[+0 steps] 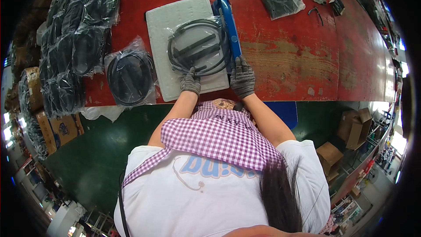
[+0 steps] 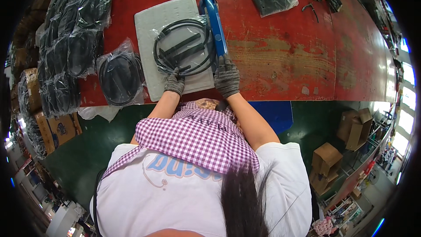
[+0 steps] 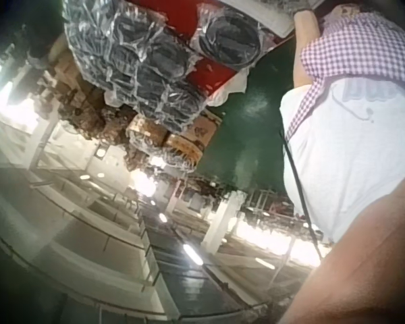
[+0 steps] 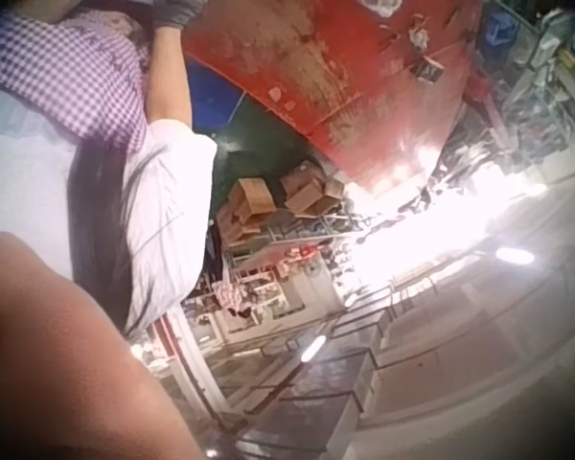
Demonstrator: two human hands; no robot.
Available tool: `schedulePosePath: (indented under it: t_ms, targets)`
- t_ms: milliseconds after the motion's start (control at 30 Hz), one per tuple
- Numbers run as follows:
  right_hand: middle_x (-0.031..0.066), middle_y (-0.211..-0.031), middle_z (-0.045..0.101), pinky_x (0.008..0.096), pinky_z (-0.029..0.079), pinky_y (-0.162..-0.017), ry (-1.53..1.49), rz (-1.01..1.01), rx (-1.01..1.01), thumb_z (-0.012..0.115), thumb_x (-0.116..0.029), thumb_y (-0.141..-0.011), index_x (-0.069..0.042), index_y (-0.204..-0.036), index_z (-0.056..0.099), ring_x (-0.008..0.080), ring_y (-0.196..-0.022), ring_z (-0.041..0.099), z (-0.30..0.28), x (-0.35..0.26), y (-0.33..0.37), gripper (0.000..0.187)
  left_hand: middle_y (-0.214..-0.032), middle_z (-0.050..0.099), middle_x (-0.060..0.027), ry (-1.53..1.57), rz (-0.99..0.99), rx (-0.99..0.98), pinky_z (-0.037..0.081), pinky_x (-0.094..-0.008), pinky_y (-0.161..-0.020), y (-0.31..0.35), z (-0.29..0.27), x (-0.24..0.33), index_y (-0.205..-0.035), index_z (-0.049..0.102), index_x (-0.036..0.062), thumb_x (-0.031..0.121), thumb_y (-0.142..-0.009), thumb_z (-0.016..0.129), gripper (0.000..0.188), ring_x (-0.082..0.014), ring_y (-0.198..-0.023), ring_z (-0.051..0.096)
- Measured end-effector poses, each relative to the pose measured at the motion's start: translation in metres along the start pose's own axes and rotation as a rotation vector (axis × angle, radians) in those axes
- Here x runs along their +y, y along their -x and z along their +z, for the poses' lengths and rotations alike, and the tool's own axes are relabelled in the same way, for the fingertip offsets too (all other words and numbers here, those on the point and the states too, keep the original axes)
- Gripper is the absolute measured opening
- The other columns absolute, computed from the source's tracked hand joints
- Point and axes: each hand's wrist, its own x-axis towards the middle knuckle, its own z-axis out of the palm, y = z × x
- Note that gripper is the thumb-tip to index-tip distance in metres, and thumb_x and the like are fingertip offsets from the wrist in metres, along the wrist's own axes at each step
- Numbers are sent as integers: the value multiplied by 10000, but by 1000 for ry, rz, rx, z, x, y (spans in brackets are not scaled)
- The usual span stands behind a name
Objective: The person places coiled black cables into clear plastic bags and seals them using a handheld heat sealer. The person repeatedly picks up cables, inserts them into bags, and uses the sealer to close the packaging. The sealed packages are then stacked on the table.
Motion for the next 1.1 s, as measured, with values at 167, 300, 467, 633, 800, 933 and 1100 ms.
schedulePosePath:
  t_ms: [167,300,467,633,800,933,1100]
  targets:
    - [207,-1104,455,430,417,-760,-72,-83,83,503,-70,-704,11,-1112,417,361,-913,500,0,1,-5,425,-796,567,-39,68,-125,-103,461,-286,-637,9,2,-10,-848,537,83,61,-734,609,136,-158,-730,541]
    - [203,-1098,467,420,421,-768,-64,-114,92,506,-78,-714,-7,-1133,410,359,-922,499,1,-4,-7,436,-793,567,-54,-54,20,-186,448,-269,-627,-7,-9,-11,-864,540,70,109,-699,646,199,-147,-720,533]
    - [200,-1112,463,409,405,-812,-84,-79,101,501,-89,-746,-9,-1147,411,360,-970,479,2,-4,-4,419,-822,529,-103,-377,254,158,419,-262,-672,13,3,41,-875,509,40,179,-593,725,381,-167,-763,491]
    - [198,-1106,468,411,400,-821,-91,-80,90,499,-85,-746,-10,-1134,425,356,-980,476,0,-9,-5,402,-900,559,-79,-405,565,16,416,-258,-582,-1,-16,69,-1067,485,22,180,-682,659,451,-147,-703,514]
    - [204,-1108,457,419,423,-766,-73,-131,109,500,-76,-680,-17,-1135,407,360,-932,495,3,-5,-5,468,-831,578,-79,-1127,465,-236,436,-260,-570,-33,4,97,-1012,499,9,175,-674,669,414,-144,-647,529]
    - [188,-1116,453,429,435,-723,-59,-116,102,507,-84,-683,-42,-1133,411,344,-914,506,4,1,-2,462,-776,567,-79,-478,326,-78,469,-299,-632,18,13,72,-911,498,36,157,-716,620,260,-187,-709,552]
    - [195,-1114,453,413,424,-772,-90,-75,106,510,-83,-710,-22,-1129,421,348,-948,492,8,-1,0,433,-887,570,-84,-51,-280,-89,464,-394,-740,40,-5,25,-911,520,58,154,-761,577,187,-222,-824,550]
